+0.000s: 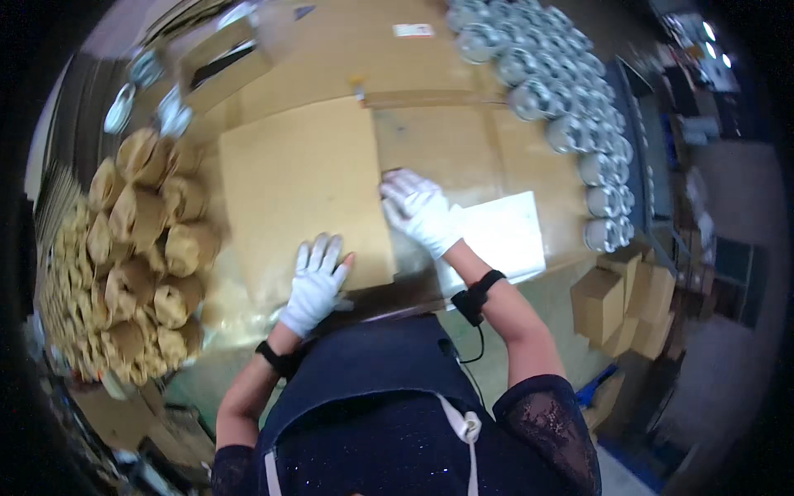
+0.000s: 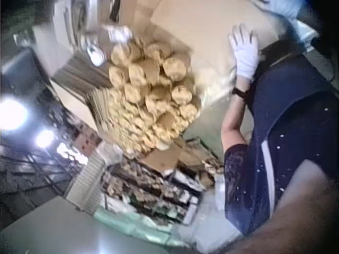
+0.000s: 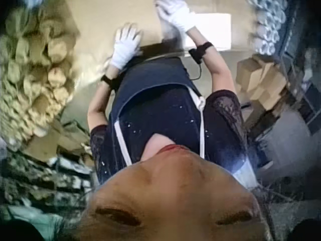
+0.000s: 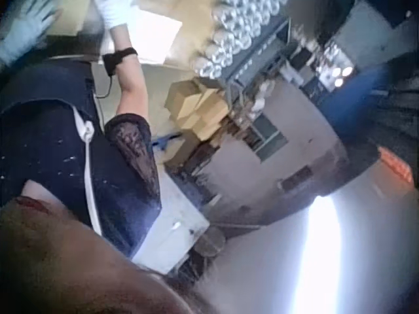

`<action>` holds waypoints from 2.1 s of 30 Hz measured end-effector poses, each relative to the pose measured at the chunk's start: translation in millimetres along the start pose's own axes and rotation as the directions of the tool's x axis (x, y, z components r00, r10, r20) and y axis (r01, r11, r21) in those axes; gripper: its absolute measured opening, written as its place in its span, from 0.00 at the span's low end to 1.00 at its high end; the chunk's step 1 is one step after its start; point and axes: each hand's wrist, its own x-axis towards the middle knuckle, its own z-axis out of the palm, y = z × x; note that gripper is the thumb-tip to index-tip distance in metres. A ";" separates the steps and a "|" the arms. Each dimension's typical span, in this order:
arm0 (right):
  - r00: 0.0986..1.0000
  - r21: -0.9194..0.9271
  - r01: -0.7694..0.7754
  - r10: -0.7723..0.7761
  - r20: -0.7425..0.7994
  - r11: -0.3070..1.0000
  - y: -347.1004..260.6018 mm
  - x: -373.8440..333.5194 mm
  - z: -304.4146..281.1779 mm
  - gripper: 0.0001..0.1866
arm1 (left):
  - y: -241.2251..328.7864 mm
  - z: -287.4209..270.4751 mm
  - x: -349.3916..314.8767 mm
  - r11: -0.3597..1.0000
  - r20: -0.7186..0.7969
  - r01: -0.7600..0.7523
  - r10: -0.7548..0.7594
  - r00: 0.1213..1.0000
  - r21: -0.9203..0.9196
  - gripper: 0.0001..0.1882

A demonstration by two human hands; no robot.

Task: The person wraps small cylindrical metal cans in brown paper. They place a can on a sheet of paper, fold the paper around it, and secure the package with tape. The wrapped items are then moved to a pile on the left side of the table.

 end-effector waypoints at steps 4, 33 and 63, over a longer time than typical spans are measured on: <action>0.804 -0.315 -0.594 0.552 -0.221 0.740 136.8 -25.2 -83.1 0.10 | -1.0 -8.7 14.9 0.996 0.066 0.024 -0.018 0.998 -0.091 0.30; 0.411 0.419 -0.901 0.087 0.907 -0.115 -109.8 75.3 32.5 0.27 | -36.2 -55.9 -43.9 0.928 -0.076 0.165 -0.201 0.977 -0.335 0.19; 0.992 0.060 0.015 -0.007 -0.127 0.998 -46.1 142.2 49.7 0.54 | -189.4 -4.3 108.3 0.977 -0.235 0.087 -0.040 0.971 0.196 0.37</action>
